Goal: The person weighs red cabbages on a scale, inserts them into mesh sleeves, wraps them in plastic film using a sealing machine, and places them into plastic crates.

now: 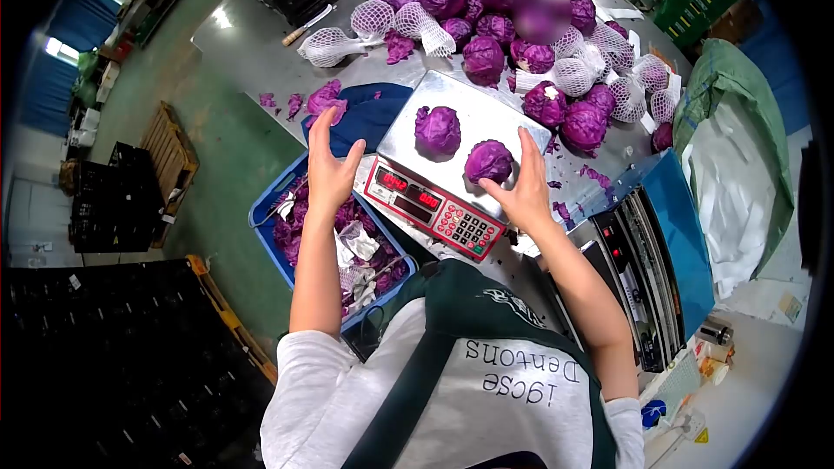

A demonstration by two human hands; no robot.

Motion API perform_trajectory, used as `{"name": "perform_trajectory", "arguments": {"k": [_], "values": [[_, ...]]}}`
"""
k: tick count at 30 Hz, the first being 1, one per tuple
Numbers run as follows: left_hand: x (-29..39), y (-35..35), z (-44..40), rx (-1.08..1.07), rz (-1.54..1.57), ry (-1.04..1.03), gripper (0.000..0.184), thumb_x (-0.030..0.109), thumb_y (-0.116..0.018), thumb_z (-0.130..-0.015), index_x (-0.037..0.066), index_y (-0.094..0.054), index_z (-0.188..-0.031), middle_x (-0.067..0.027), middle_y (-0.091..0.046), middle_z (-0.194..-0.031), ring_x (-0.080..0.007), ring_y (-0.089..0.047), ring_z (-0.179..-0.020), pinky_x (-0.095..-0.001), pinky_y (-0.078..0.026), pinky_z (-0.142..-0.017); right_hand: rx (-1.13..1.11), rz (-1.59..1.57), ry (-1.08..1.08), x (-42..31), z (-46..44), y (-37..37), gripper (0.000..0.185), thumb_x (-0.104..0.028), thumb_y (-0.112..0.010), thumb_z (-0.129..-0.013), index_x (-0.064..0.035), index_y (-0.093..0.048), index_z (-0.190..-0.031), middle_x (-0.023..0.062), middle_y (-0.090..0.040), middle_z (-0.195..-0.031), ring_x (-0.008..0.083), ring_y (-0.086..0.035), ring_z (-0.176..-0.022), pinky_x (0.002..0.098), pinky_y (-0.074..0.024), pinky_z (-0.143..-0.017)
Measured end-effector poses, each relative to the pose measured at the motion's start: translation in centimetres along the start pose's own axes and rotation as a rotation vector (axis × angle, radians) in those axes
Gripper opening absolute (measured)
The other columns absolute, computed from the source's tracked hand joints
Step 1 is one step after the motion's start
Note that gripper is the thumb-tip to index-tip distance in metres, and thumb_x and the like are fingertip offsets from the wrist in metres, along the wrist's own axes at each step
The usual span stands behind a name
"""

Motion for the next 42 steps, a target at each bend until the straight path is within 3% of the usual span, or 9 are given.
{"name": "perform_trajectory", "arguments": {"k": [7, 12, 15, 21, 31, 33, 35, 39, 42], "values": [[0.8, -5.9, 0.1, -0.181, 0.236, 0.073, 0.064, 0.018, -0.071, -0.078, 0.003, -0.042, -0.133, -0.0165, -0.045, -0.132, -0.0283, -0.045, -0.120, -0.0387, -0.038, -0.097, -0.162, -0.045, -0.165, 1.7, -0.5, -3.0, 0.087, -0.033, -0.079, -0.065, -0.0068, -0.035, -0.136, 0.0228, -0.038, -0.134, 0.0384, -0.041, -0.122, 0.0443, -0.0377, -0.101], [2.2, -12.2, -1.1, -0.339, 0.299, -0.031, 0.097, 0.028, -0.080, -0.068, 0.000, -0.024, -0.142, -0.0227, -0.038, -0.136, -0.0349, -0.037, -0.128, -0.0382, -0.032, -0.105, 0.250, -0.061, -0.269, 5.1, -1.0, 2.0, 0.074, -0.023, -0.077, -0.063, -0.0031, -0.042, -0.125, 0.0188, -0.047, -0.121, 0.0359, -0.047, -0.114, 0.0419, -0.0391, -0.098], [2.3, -14.5, -2.1, -0.430, 0.174, -0.098, 0.078, 0.023, -0.079, -0.066, 0.001, -0.041, -0.131, -0.0195, -0.044, -0.129, -0.0322, -0.046, -0.119, -0.0373, -0.037, -0.102, 0.363, 0.138, -0.463, 9.6, -0.6, 3.9, 0.078, -0.020, -0.079, -0.062, -0.0041, -0.039, -0.128, 0.0199, -0.043, -0.126, 0.0382, -0.043, -0.116, 0.0431, -0.0354, -0.100], [5.3, -17.3, -7.0, -1.024, 0.297, -0.342, 0.077, 0.027, -0.081, -0.065, 0.005, -0.046, -0.130, -0.0206, -0.040, -0.136, -0.0346, -0.043, -0.125, -0.0385, -0.035, -0.105, -0.074, 0.411, -0.882, 17.1, 2.8, 1.4, 0.087, -0.023, -0.077, -0.066, -0.0089, -0.030, -0.138, 0.0203, -0.033, -0.139, 0.0384, -0.033, -0.128, 0.0478, -0.0310, -0.105], [8.5, -36.7, -20.3, -0.420, -0.091, -0.584, 0.069, 0.038, -0.069, -0.077, -0.007, -0.047, -0.124, -0.0225, -0.055, -0.119, -0.0370, -0.052, -0.112, -0.0418, -0.041, -0.095, 0.255, 0.171, -0.466, 11.9, -2.5, 2.8, 0.055, -0.015, -0.068, -0.075, -0.0018, -0.048, -0.124, 0.0198, -0.045, -0.131, 0.0373, -0.043, -0.120, 0.0430, -0.0329, -0.102], [9.6, -39.8, -19.5, -0.769, -0.295, -0.345, 0.085, 0.038, -0.073, -0.071, -0.010, -0.035, -0.131, -0.0305, -0.044, -0.130, -0.0404, -0.042, -0.122, -0.0429, -0.036, -0.102, 0.239, 0.101, -0.399, 10.5, -4.3, 2.1, 0.053, -0.012, -0.068, -0.074, -0.0019, -0.049, -0.123, 0.0194, -0.045, -0.130, 0.0372, -0.044, -0.119, 0.0424, -0.0349, -0.101], [9.5, -41.5, -15.6, -0.546, -0.236, -0.498, 0.087, 0.037, -0.073, -0.070, -0.007, -0.033, -0.134, -0.0397, -0.026, -0.137, -0.0500, -0.036, -0.123, -0.0480, -0.032, -0.104, 0.203, 0.034, -0.388, 9.7, -5.4, 1.1, 0.053, -0.012, -0.068, -0.076, -0.0015, -0.049, -0.124, 0.0189, -0.045, -0.131, 0.0367, -0.043, -0.122, 0.0423, -0.0353, -0.102], [12.1, -37.5, -17.6, -0.795, 0.198, -0.598, 0.055, 0.028, -0.068, -0.076, 0.003, -0.053, -0.122, -0.0241, -0.051, -0.126, -0.0383, -0.047, -0.119, -0.0469, -0.034, -0.103, 0.064, 0.026, -0.322, 9.7, -4.8, -2.5, 0.053, -0.012, -0.066, -0.079, -0.0040, -0.047, -0.127, 0.0158, -0.044, -0.135, 0.0362, -0.036, -0.129, 0.0472, -0.0279, -0.107], [12.9, -34.9, -24.0, -0.277, 0.224, -0.788, 0.039, 0.019, -0.071, -0.072, 0.003, -0.061, -0.107, -0.0177, -0.058, -0.114, -0.0349, -0.051, -0.114, -0.0451, -0.037, -0.099, 0.005, 0.149, -0.290, 9.5, -4.7, -3.7, 0.052, -0.012, -0.065, -0.079, -0.0052, -0.047, -0.127, 0.0130, -0.043, -0.136, 0.0353, -0.033, -0.132, 0.0541, -0.0225, -0.108]]}}
Point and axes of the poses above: each hand's wrist, its own z-axis away from the middle knuckle, its own y-axis out of the back of the hand, x = y × z, the point moved 4 cm from there along -z, towards the middle knuckle
